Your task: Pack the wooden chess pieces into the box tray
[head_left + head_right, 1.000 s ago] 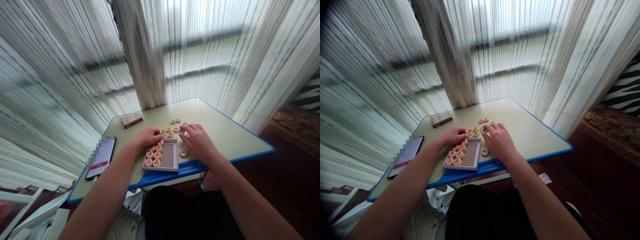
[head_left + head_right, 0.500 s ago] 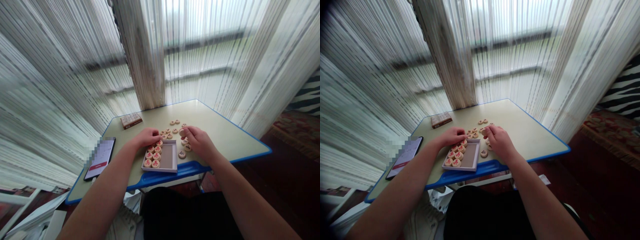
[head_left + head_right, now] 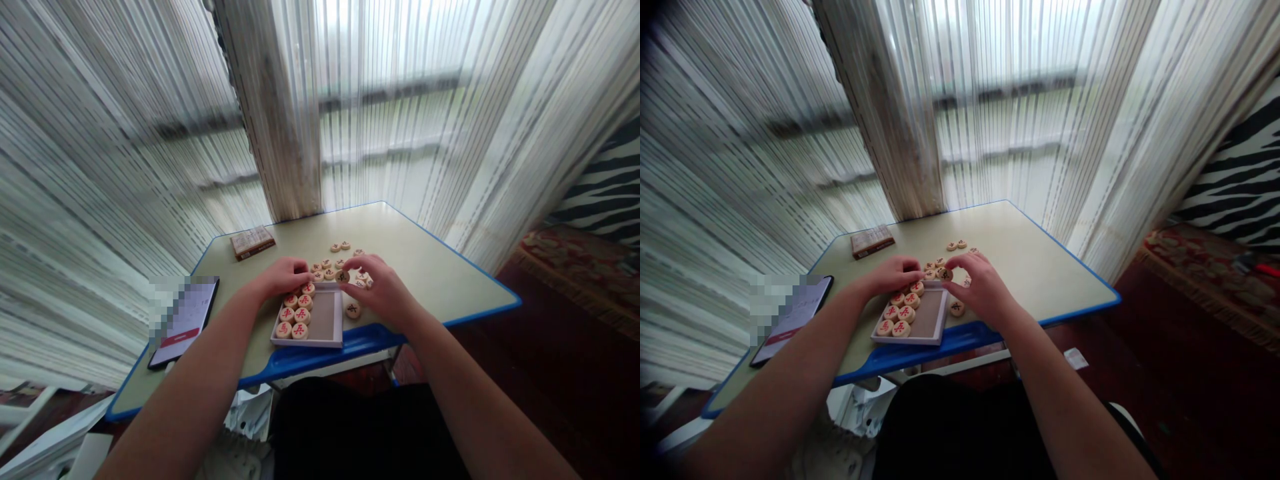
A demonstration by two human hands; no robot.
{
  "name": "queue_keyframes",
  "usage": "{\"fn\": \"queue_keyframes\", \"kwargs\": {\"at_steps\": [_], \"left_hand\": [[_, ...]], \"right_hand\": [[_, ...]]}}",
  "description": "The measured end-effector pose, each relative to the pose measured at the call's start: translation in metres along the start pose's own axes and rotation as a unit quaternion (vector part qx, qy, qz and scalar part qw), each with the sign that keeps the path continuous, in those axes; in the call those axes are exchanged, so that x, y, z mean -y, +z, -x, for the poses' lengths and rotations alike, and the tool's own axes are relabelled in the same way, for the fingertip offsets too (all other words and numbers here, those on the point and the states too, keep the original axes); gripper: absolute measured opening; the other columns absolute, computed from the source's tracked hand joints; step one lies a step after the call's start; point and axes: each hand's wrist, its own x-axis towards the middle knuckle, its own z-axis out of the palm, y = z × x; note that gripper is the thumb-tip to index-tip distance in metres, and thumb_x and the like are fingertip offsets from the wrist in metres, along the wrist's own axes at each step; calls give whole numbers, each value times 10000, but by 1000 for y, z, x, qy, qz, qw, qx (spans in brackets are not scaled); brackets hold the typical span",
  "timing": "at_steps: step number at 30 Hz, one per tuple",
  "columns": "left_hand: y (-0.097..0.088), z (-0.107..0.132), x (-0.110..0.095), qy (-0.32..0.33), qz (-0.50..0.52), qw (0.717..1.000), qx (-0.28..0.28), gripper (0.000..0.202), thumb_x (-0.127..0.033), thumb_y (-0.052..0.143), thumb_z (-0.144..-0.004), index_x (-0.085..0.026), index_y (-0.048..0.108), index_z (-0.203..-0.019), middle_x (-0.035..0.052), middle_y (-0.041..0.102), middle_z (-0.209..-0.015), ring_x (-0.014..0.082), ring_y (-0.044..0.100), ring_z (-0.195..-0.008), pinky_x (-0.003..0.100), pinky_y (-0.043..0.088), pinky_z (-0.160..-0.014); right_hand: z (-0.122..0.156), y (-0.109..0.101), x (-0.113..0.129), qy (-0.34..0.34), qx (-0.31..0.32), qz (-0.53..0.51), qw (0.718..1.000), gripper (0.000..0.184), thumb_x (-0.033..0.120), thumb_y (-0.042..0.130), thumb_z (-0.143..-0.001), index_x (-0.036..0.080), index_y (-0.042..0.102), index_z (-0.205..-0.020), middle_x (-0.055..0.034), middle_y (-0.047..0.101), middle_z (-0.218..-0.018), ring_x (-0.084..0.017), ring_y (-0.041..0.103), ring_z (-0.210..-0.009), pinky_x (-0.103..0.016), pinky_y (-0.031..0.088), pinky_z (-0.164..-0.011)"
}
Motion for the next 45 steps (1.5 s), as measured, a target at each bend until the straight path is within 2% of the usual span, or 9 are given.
{"fn": "queue_keyframes", "kwargs": {"at_steps": [4,11,15,22,28,31,34,37,45], "left_hand": [[0,0,1,-9,16,1000,2,359,-483,517,-689,-142,628,-709,-16,543,-559,115,454,-535,229,314,-494],[1,-1,6,-25,52,998,9,348,-474,520,-693,-138,596,-643,-29,471,-480,95,407,-458,220,274,-439],[2,-2,7,-30,65,997,12,354,-484,530,-682,-141,566,-602,-38,429,-455,88,390,-436,218,255,-421],[3,-2,5,-48,107,993,16,325,-453,544,-676,-133,585,-639,-27,488,-495,84,418,-433,211,305,-421],[2,-4,9,-62,203,977,3,313,-437,580,-661,-124,581,-642,-11,530,-542,75,430,-456,212,344,-450],[2,-6,15,-48,209,977,-10,306,-420,567,-683,-116,604,-675,1,549,-554,79,447,-480,213,350,-478],[2,-8,19,-44,213,976,-30,303,-412,552,-692,-115,605,-665,-3,537,-534,83,440,-483,216,344,-491],[2,-9,19,-42,205,977,-49,305,-416,541,-693,-120,602,-652,-11,521,-522,84,423,-477,220,330,-492],[3,-10,18,-28,226,970,-82,295,-406,529,-696,-125,593,-629,-12,511,-518,86,412,-487,224,308,-505]], "right_hand": [[0,0,0,-3,-1,31,1000,177,226,671,-724,201,605,-886,-44,642,-918,-203,558,-922,-363,444,-831],[0,-3,-6,87,25,162,983,179,257,582,-787,197,675,-928,-56,697,-936,-237,527,-944,-386,410,-869],[2,0,-7,86,53,159,982,193,241,580,-777,219,707,-920,-39,708,-891,-239,521,-941,-374,422,-861],[3,3,-8,90,77,148,982,189,249,570,-784,223,718,-899,-43,712,-882,-235,511,-972,-374,422,-878],[0,-2,-11,111,15,163,980,220,172,507,-790,200,702,-887,-44,703,-962,-206,557,-972,-362,384,-935],[-2,-6,-17,160,-4,201,966,275,123,460,-781,158,688,-930,-88,686,-1018,-225,572,-993,-384,371,-955],[-2,-9,-23,216,-9,199,956,375,81,424,-761,142,643,-1059,-106,681,-1039,-232,595,-967,-373,421,-900],[0,-9,-27,226,-21,185,956,453,66,424,-741,169,583,-1153,-83,697,-992,-210,625,-876,-342,464,-811],[-2,-12,-28,242,-5,169,955,342,113,412,-793,160,620,-1060,-86,704,-965,-198,635,-871,-328,470,-803]]}}
